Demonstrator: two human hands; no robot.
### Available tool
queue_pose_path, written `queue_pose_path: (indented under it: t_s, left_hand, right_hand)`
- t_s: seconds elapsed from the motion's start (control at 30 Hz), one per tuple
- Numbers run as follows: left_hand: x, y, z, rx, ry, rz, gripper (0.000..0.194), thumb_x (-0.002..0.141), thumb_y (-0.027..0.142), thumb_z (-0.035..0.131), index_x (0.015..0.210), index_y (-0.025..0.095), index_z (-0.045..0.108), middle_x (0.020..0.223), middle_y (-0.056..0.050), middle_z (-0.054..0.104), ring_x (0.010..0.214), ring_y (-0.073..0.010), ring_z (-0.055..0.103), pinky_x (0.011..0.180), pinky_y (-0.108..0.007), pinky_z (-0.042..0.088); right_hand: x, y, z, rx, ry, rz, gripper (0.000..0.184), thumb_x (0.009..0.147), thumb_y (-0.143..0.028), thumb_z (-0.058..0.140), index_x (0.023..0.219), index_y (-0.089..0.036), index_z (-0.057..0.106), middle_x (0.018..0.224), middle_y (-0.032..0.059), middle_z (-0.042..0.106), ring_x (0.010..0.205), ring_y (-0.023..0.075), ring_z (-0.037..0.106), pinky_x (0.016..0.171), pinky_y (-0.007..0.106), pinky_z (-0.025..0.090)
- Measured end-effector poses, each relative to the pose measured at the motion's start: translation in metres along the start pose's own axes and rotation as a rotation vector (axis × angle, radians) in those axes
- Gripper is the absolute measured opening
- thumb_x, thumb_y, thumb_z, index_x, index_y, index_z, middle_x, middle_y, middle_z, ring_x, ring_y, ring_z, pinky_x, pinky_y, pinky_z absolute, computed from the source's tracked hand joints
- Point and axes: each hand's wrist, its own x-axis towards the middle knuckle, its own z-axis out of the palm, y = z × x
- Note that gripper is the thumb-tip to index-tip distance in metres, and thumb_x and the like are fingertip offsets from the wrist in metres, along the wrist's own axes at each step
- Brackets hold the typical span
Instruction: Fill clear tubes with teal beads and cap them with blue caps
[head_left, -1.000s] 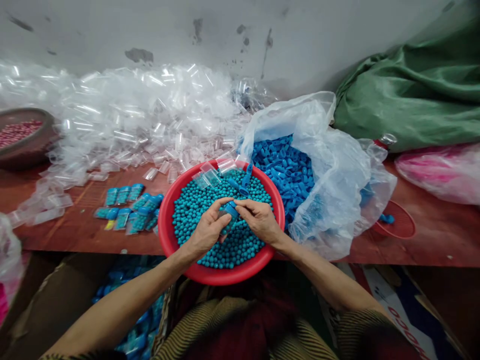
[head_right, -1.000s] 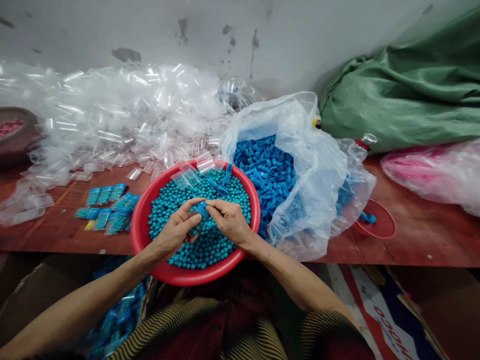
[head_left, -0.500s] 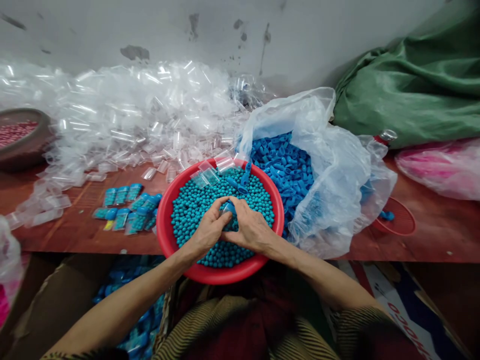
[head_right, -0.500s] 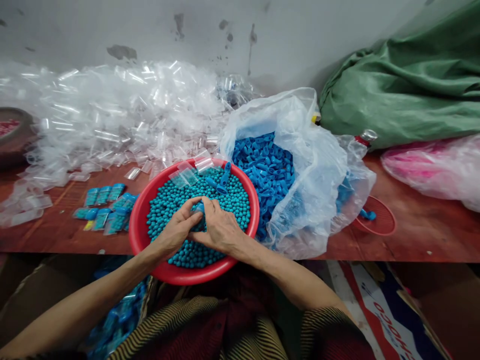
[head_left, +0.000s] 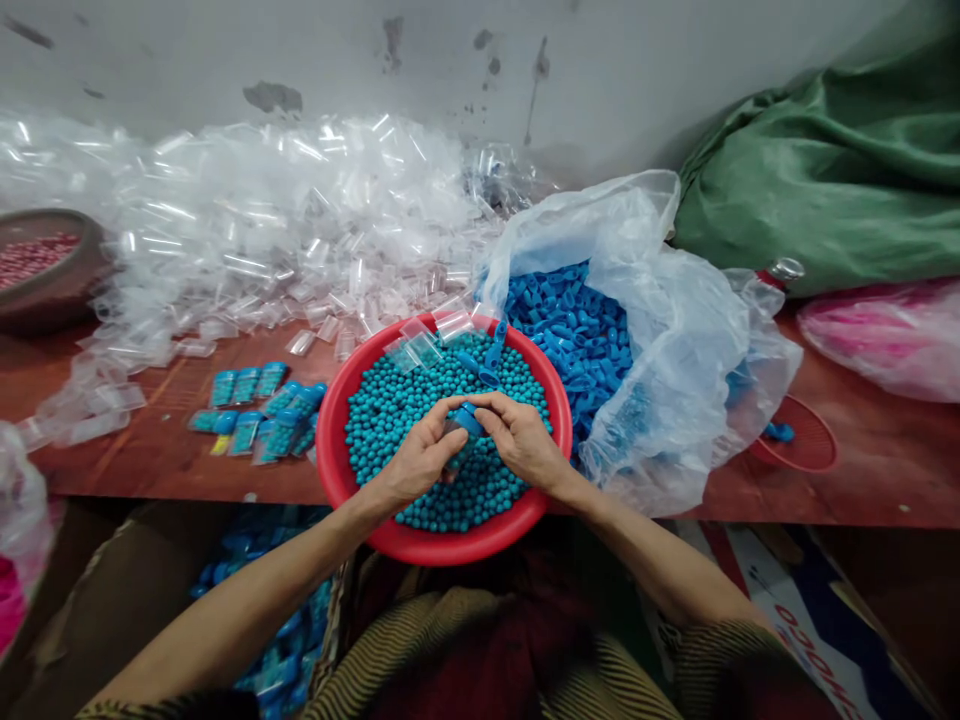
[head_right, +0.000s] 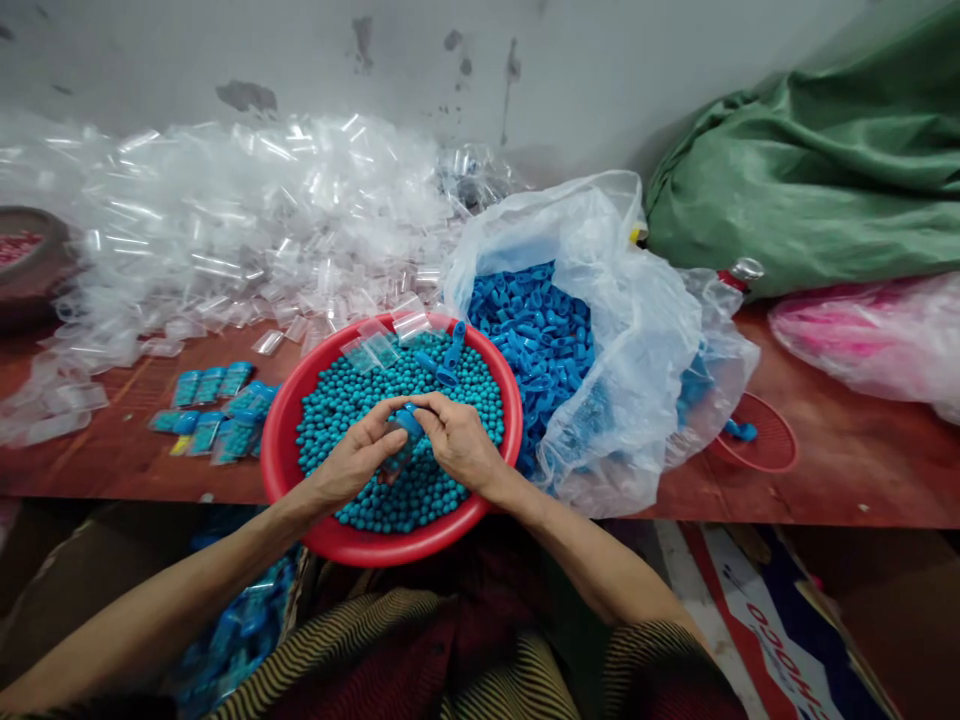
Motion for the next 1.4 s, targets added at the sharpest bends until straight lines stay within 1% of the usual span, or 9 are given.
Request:
queue_pose_path:
  t_s: [0.2,0.33,0.47,0.63,0.83,1.0,1.17,1.3,1.4]
  left_hand:
    - [0.001,-0.003,0.000,-0.039,-0.011,0.053,0.055,0.083,0.038,0.056,0.133,0.022,0.039,0.059,0.007,0.046,0.039,-0.0048,0.043,0.036,-0.017,0.032]
    - [-0.002,-0.002,0.005,-0.066,0.045,0.045,0.059,0.082,0.039,0.056,0.136,0.022,0.037,0.060,0.006,0.047,0.039,-0.0051,0.042,0.036,-0.017,0.030]
    - [-0.005,0.002,0.008,-0.048,0.108,0.047,0.058,0.079,0.037,0.059,0.132,0.019,0.042,0.057,0.007,0.042,0.039,-0.0046,0.037,0.037,-0.018,0.033]
    - [-0.004,0.003,0.009,-0.106,0.130,0.014,0.051,0.076,0.036,0.062,0.122,0.019,0.048,0.056,0.008,0.039,0.039,-0.0039,0.031,0.035,-0.017,0.028]
    - [-0.001,0.006,0.010,-0.085,0.154,0.022,0.044,0.076,0.031,0.061,0.117,0.016,0.051,0.064,0.005,0.048,0.053,-0.0059,0.039,0.050,-0.018,0.033]
    - [0.000,0.005,0.010,-0.091,0.143,0.037,0.040,0.075,0.029,0.062,0.111,0.017,0.053,0.074,0.003,0.056,0.067,-0.0090,0.047,0.066,-0.021,0.038]
    - [-0.001,0.002,0.015,-0.055,0.189,0.017,0.033,0.076,0.027,0.059,0.107,0.017,0.053,0.066,0.004,0.052,0.063,-0.0100,0.047,0.062,-0.022,0.037]
    - [-0.002,-0.001,0.012,0.013,0.153,0.028,0.032,0.079,0.032,0.057,0.106,0.017,0.052,0.065,0.005,0.049,0.063,-0.0101,0.048,0.061,-0.022,0.041]
    - [-0.005,0.000,0.010,0.071,0.112,-0.044,0.034,0.080,0.039,0.055,0.106,0.018,0.048,0.059,0.008,0.040,0.049,-0.0072,0.039,0.046,-0.019,0.039]
  right_hand:
    - [0.002,0.006,0.008,0.341,0.144,0.148,0.027,0.085,-0.028,0.052,0.109,-0.020,0.059,0.081,0.0005,0.063,0.068,0.0112,0.059,0.061,0.024,0.051]
    - [0.003,0.006,0.010,0.383,0.156,0.172,0.025,0.083,-0.031,0.054,0.103,-0.020,0.064,0.088,0.0020,0.066,0.070,0.0122,0.061,0.059,0.024,0.053]
    - [0.001,0.006,0.007,0.227,0.146,0.119,0.024,0.085,-0.031,0.053,0.102,-0.021,0.068,0.086,0.0023,0.069,0.069,0.0134,0.063,0.063,0.027,0.054]
    - [-0.004,0.006,0.007,-0.036,0.118,-0.073,0.029,0.088,-0.029,0.050,0.112,-0.021,0.064,0.107,0.0066,0.069,0.095,0.0191,0.065,0.086,0.035,0.052]
    - [-0.012,0.003,0.019,-0.340,0.001,-0.092,0.080,0.071,-0.044,0.070,0.134,-0.008,0.036,0.121,0.0210,0.055,0.110,0.0318,0.057,0.083,0.046,0.053]
    - [-0.015,-0.003,0.022,-0.490,-0.008,-0.118,0.072,0.075,-0.041,0.063,0.132,-0.009,0.033,0.115,0.0198,0.055,0.100,0.0315,0.060,0.069,0.043,0.056]
    - [-0.016,-0.003,0.024,-0.513,0.010,-0.129,0.070,0.073,-0.041,0.061,0.129,-0.006,0.037,0.108,0.0198,0.057,0.094,0.0313,0.060,0.064,0.042,0.056]
    - [-0.017,-0.002,0.017,-0.339,-0.065,-0.095,0.065,0.076,-0.039,0.062,0.130,-0.011,0.041,0.118,0.0183,0.056,0.104,0.0291,0.058,0.077,0.042,0.054]
    - [-0.014,0.001,0.008,-0.094,-0.047,-0.001,0.038,0.086,-0.033,0.053,0.120,-0.018,0.054,0.112,0.0096,0.064,0.102,0.0215,0.060,0.085,0.037,0.050]
